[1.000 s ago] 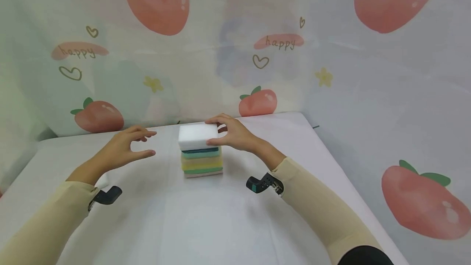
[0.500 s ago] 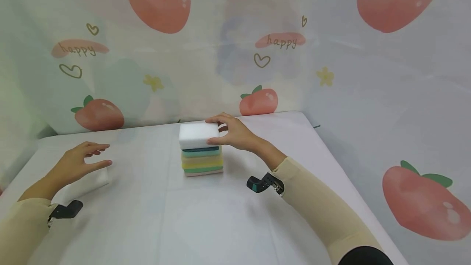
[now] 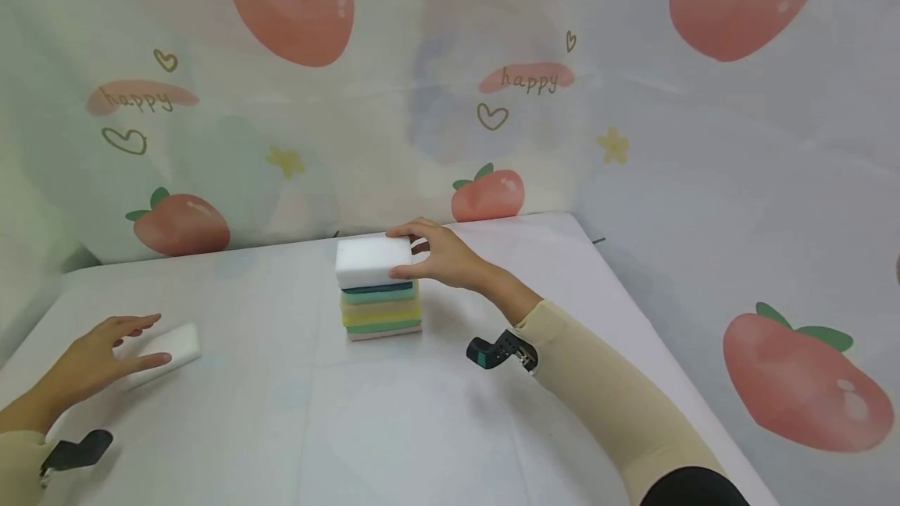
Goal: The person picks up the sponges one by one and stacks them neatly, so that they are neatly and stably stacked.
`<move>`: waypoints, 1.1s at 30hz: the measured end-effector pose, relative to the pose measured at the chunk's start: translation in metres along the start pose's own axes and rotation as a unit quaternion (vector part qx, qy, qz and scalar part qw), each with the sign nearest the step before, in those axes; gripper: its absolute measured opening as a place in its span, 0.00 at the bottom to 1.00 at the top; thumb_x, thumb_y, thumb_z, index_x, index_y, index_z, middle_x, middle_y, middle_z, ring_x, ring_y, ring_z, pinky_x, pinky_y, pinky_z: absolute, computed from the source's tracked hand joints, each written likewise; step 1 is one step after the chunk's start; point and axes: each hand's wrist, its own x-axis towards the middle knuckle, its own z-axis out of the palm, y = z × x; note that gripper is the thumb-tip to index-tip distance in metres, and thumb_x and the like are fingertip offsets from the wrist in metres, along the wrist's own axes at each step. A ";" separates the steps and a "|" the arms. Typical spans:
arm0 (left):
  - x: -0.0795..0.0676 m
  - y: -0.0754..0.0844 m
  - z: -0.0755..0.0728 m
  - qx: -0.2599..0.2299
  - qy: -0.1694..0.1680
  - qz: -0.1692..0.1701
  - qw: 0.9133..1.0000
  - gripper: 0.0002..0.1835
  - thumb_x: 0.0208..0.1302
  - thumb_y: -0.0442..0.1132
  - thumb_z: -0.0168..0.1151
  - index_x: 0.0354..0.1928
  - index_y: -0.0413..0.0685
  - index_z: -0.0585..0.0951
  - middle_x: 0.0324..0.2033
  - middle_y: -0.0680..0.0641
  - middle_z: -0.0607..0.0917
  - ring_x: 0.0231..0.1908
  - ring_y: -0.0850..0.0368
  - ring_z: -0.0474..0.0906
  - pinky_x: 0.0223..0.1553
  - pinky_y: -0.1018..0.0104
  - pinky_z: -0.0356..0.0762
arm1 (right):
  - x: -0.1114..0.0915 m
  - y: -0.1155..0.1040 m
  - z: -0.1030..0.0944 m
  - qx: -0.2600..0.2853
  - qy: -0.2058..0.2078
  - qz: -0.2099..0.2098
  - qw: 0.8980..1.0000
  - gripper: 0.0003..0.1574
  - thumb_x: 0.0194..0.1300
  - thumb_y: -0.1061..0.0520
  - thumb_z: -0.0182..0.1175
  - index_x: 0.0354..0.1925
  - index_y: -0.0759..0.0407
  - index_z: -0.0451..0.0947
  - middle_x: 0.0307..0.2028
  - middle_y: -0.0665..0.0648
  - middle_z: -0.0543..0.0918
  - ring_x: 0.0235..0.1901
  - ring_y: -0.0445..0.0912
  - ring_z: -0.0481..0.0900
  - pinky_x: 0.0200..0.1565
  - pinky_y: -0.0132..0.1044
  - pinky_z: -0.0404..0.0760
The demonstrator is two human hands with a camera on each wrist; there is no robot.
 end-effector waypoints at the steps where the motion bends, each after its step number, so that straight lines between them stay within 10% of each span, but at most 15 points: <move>1: -0.001 -0.001 0.001 0.002 -0.002 -0.002 1.000 0.50 0.57 0.66 0.65 0.70 0.36 0.64 0.62 0.26 0.62 0.54 0.28 0.67 0.47 0.29 0.70 | 0.000 0.000 0.000 -0.002 0.000 0.002 1.000 0.37 0.59 0.60 0.71 0.65 0.66 0.71 0.62 0.63 0.71 0.58 0.58 0.72 0.63 0.50 0.72; 33: -0.009 -0.025 0.012 -0.004 0.006 -0.017 1.000 0.50 0.50 0.64 0.72 0.65 0.33 0.70 0.56 0.25 0.69 0.51 0.26 0.72 0.44 0.36 0.76 | 0.014 0.036 0.002 -0.010 0.004 -0.016 1.000 0.38 0.56 0.53 0.74 0.63 0.54 0.74 0.61 0.53 0.73 0.57 0.51 0.73 0.61 0.47 0.74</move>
